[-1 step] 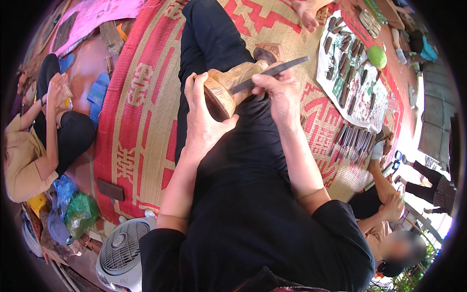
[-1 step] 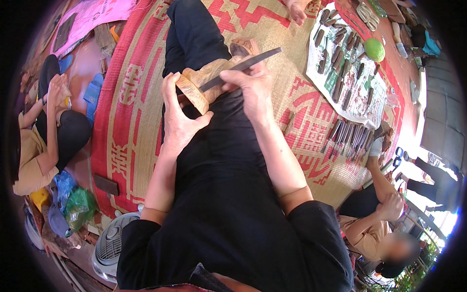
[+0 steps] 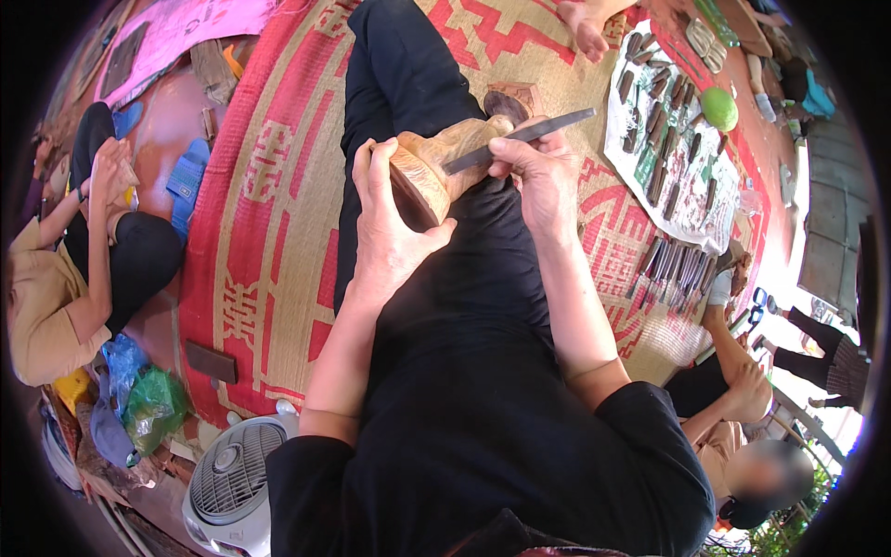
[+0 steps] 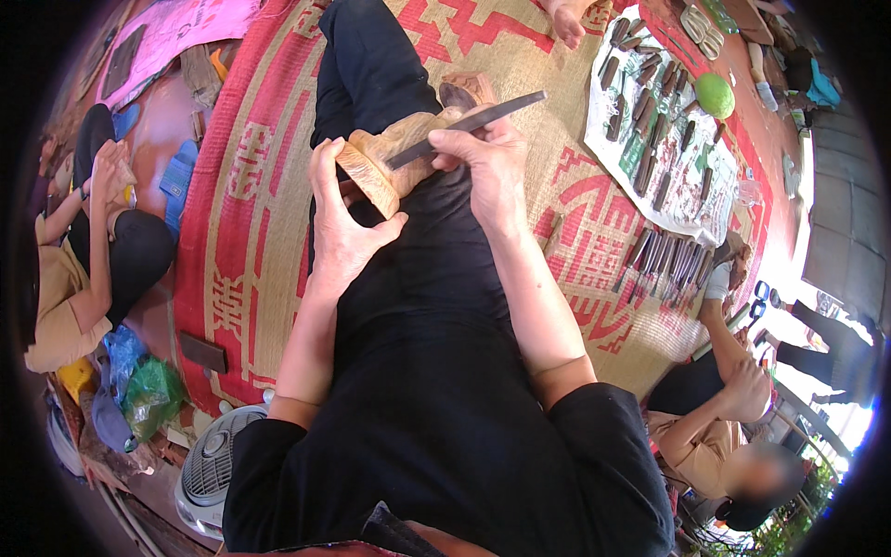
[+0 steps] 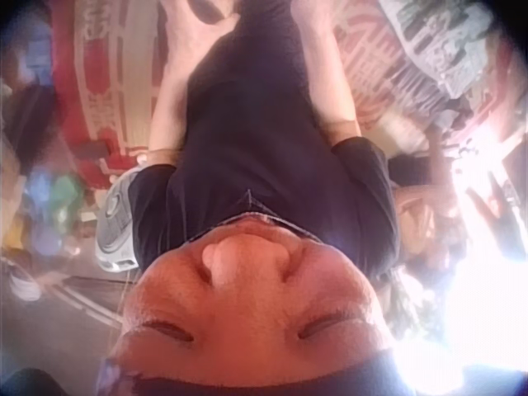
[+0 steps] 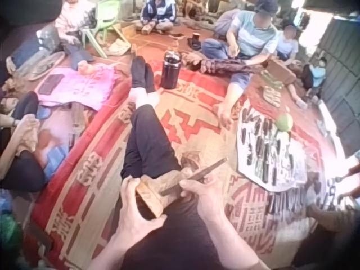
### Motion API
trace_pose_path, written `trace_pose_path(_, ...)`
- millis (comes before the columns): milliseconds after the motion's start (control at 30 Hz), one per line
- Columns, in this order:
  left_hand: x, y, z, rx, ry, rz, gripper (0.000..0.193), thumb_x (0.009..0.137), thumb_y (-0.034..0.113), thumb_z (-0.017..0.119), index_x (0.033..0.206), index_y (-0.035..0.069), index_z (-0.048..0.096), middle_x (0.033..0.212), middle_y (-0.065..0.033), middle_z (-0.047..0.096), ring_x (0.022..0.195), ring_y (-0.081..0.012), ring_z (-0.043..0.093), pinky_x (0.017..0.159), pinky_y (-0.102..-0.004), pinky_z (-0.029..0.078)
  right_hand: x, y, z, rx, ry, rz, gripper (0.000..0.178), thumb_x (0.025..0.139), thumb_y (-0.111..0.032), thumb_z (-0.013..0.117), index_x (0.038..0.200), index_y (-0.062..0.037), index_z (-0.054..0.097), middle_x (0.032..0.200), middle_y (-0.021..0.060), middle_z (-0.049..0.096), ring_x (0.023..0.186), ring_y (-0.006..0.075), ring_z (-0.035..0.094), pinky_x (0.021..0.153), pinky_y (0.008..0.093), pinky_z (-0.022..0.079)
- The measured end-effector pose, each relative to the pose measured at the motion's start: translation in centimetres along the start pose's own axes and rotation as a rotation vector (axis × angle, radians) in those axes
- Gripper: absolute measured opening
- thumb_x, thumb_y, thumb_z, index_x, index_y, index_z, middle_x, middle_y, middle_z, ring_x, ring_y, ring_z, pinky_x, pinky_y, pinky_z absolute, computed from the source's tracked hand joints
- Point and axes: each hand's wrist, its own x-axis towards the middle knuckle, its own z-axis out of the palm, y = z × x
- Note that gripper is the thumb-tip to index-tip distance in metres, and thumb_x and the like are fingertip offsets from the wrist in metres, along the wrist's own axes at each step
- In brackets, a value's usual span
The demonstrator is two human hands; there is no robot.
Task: The person sits on a mat and carves a small wooden object using a chisel. They hold the wood in their left hand and use the chisel in their right hand to shape the surface, occasionally rotating the object to access different sides.
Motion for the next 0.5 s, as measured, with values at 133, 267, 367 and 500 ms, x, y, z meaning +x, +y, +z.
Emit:
trace_pose_path(133,0.1,-0.3,0.0,0.001,-0.002,-0.020,0.106,0.051,0.004,0.082,0.137,0.013,0.021,0.138,-0.0224,0.023,0.124,-0.0404,0.038,0.096,-0.0438,0.045,-0.7,-0.8,0.4,0.051,-0.073,0.018,0.015,0.074,0.003,0.069,0.080,-0.0020,0.056,0.070,0.0061,0.060,0.054,0.0137,0.058,0.054,0.0230,0.047)
trace_pose_path(267,0.1,-0.3,0.0,-0.009,0.003,-0.006,0.102,0.056,-0.001,0.079,0.139,0.012,0.021,0.138,-0.0122,0.025,0.118,-0.0277,0.045,0.088,-0.0379,0.051,-1.0,0.0,0.9,0.022,-0.073,0.047,0.016,0.074,0.000,0.070,0.080,-0.0027,0.055,0.069,0.0056,0.060,0.055,0.0136,0.058,0.054,0.0228,0.046)
trace_pose_path(367,0.1,-0.5,-0.1,-0.030,-0.010,-0.040,0.103,0.055,0.001,0.080,0.138,0.012,0.021,0.137,-0.0142,0.026,0.119,-0.0304,0.044,0.091,-0.0391,0.048,-0.4,-0.4,0.1,0.015,-0.004,0.012,0.017,0.074,0.001,0.070,0.080,-0.0029,0.055,0.069,0.0060,0.060,0.055,0.0138,0.058,0.052,0.0220,0.045)
trace_pose_path(500,0.1,-0.7,-0.1,-0.095,-0.029,-0.114,0.103,0.053,0.005,0.081,0.137,0.011,0.022,0.136,-0.0180,0.026,0.123,-0.0354,0.040,0.097,-0.0413,0.044,-1.5,-0.7,1.3,0.051,-0.107,0.063,0.015,0.074,0.002,0.069,0.079,-0.0025,0.055,0.068,0.0060,0.060,0.055,0.0136,0.058,0.054,0.0227,0.047)
